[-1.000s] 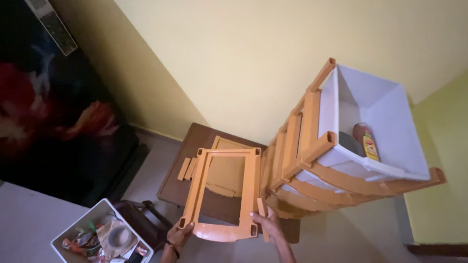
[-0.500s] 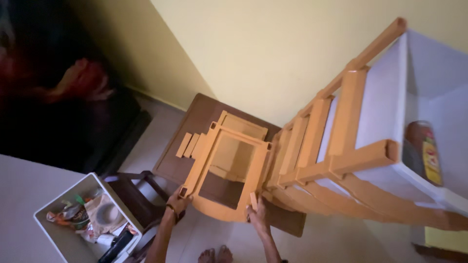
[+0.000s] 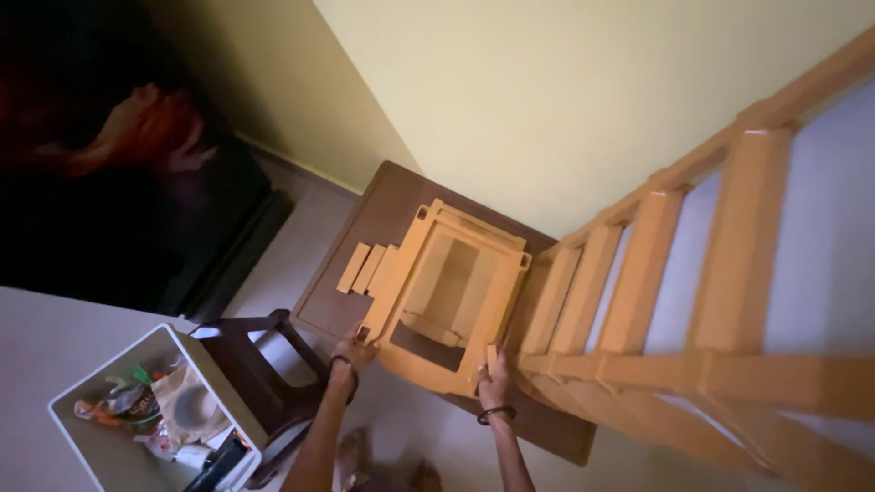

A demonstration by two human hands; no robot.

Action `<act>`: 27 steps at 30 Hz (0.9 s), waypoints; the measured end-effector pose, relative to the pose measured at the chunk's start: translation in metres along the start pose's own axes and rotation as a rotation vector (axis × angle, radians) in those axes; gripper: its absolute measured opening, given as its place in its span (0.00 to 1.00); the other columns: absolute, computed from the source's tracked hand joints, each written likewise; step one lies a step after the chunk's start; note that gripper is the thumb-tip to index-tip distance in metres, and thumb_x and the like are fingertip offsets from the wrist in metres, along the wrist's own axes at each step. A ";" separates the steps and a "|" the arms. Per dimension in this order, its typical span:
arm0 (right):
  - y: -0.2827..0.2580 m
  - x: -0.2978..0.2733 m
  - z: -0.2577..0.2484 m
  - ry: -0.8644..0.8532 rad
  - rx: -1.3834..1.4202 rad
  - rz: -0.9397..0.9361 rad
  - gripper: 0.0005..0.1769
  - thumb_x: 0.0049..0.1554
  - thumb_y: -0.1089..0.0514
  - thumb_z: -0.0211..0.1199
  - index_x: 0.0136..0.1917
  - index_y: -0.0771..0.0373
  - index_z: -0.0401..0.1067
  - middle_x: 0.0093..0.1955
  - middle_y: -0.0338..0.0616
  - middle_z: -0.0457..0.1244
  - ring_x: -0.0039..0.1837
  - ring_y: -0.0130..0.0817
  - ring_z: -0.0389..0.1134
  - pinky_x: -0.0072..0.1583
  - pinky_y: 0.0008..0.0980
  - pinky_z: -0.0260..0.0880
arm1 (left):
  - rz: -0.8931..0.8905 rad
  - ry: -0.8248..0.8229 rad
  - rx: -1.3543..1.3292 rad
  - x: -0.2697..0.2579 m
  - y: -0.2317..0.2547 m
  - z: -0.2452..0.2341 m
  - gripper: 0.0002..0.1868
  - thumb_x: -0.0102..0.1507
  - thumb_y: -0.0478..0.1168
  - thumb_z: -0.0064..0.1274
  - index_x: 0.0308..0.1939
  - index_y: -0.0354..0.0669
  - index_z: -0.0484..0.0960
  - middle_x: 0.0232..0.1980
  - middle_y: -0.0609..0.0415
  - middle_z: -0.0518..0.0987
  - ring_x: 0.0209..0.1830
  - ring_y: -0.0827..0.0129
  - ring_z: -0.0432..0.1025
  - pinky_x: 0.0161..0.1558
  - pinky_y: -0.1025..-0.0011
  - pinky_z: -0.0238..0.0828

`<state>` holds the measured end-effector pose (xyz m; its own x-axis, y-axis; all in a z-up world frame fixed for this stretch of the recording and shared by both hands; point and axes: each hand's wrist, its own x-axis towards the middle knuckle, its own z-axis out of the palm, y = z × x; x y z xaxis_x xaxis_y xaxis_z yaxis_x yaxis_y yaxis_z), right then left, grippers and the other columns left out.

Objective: The person disassembles a stackable plastic drawer unit by removing the top lid, side rails, and drawer bins one by one. Each component is placed on a nearby table. The person continues removing rails and bins until the unit is fully taken apart.

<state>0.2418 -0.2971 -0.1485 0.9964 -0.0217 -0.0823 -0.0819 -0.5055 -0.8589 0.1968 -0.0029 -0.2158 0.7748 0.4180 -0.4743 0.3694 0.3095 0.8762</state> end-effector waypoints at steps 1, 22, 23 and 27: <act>0.003 0.006 0.007 0.013 0.094 -0.011 0.34 0.59 0.62 0.57 0.77 0.61 0.56 0.60 0.56 0.67 0.57 0.47 0.70 0.58 0.41 0.71 | -0.021 -0.018 -0.009 0.011 0.001 0.002 0.34 0.58 0.29 0.60 0.67 0.47 0.69 0.43 0.61 0.78 0.32 0.73 0.69 0.31 0.73 0.67; 0.094 0.100 0.080 0.032 -0.079 0.096 0.32 0.59 0.62 0.55 0.76 0.63 0.56 0.58 0.55 0.67 0.56 0.46 0.70 0.58 0.41 0.70 | -0.039 -0.030 0.202 0.138 -0.076 0.019 0.38 0.59 0.35 0.62 0.72 0.49 0.66 0.51 0.56 0.77 0.47 0.69 0.69 0.47 0.70 0.70; 0.095 0.099 0.081 0.037 -0.134 0.075 0.33 0.59 0.62 0.56 0.76 0.63 0.56 0.59 0.56 0.66 0.56 0.48 0.70 0.58 0.43 0.70 | -0.045 -0.021 0.231 0.141 -0.078 0.020 0.38 0.59 0.36 0.62 0.73 0.50 0.66 0.52 0.56 0.77 0.47 0.69 0.70 0.47 0.70 0.70; 0.091 0.079 0.085 0.131 -0.318 0.152 0.30 0.61 0.56 0.57 0.75 0.55 0.60 0.56 0.55 0.69 0.54 0.50 0.73 0.56 0.46 0.72 | -0.032 -0.021 0.180 0.145 -0.083 0.028 0.38 0.60 0.34 0.61 0.74 0.47 0.67 0.53 0.51 0.76 0.49 0.68 0.69 0.49 0.69 0.70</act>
<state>0.3112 -0.2715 -0.2762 0.9696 -0.2168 -0.1133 -0.2381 -0.7303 -0.6403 0.2928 0.0083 -0.3550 0.7710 0.3917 -0.5021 0.4786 0.1635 0.8626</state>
